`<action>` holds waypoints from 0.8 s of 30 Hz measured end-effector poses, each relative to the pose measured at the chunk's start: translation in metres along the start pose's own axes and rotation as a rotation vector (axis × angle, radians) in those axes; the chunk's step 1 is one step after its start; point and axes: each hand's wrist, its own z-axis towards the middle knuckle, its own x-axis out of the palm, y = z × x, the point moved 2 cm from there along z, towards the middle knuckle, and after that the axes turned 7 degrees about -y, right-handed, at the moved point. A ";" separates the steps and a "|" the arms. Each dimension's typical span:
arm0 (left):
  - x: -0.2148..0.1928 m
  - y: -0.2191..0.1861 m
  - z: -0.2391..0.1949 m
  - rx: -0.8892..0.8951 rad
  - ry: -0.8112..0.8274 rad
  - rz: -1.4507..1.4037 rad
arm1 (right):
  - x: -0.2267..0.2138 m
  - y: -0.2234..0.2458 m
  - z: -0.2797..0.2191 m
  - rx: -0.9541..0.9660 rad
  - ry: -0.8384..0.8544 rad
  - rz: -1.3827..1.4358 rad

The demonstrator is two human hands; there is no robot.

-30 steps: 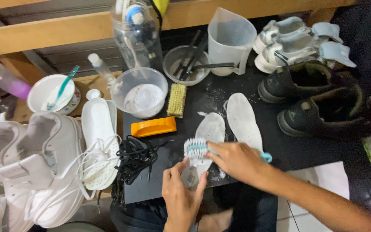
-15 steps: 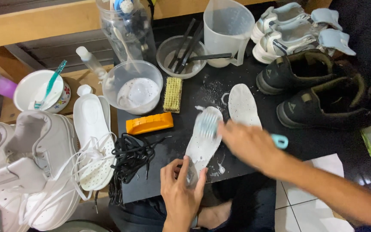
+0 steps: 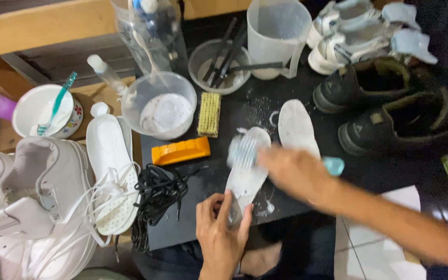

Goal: The person scrubs two white shoe insoles with a toothbrush and a cleaning solution on a table. They dip the brush into a container of soapy water and scrub both insoles thoroughly before placing them aside.

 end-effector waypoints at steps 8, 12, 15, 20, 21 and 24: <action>-0.003 0.000 -0.003 -0.015 0.015 -0.019 | -0.012 0.007 0.001 0.119 -0.010 0.204; -0.002 0.000 -0.002 -0.015 -0.007 -0.026 | 0.013 -0.011 -0.008 0.099 -0.001 0.093; -0.003 -0.001 -0.001 0.005 -0.001 -0.005 | 0.012 -0.018 0.003 0.139 0.004 0.034; -0.002 -0.001 -0.003 -0.019 -0.013 -0.028 | -0.019 0.011 -0.001 0.084 -0.031 0.444; -0.004 -0.002 -0.003 -0.004 -0.035 -0.040 | -0.015 0.002 -0.001 0.122 -0.052 0.444; -0.007 -0.006 -0.003 -0.019 -0.042 -0.007 | -0.044 -0.004 -0.002 0.281 -0.068 0.529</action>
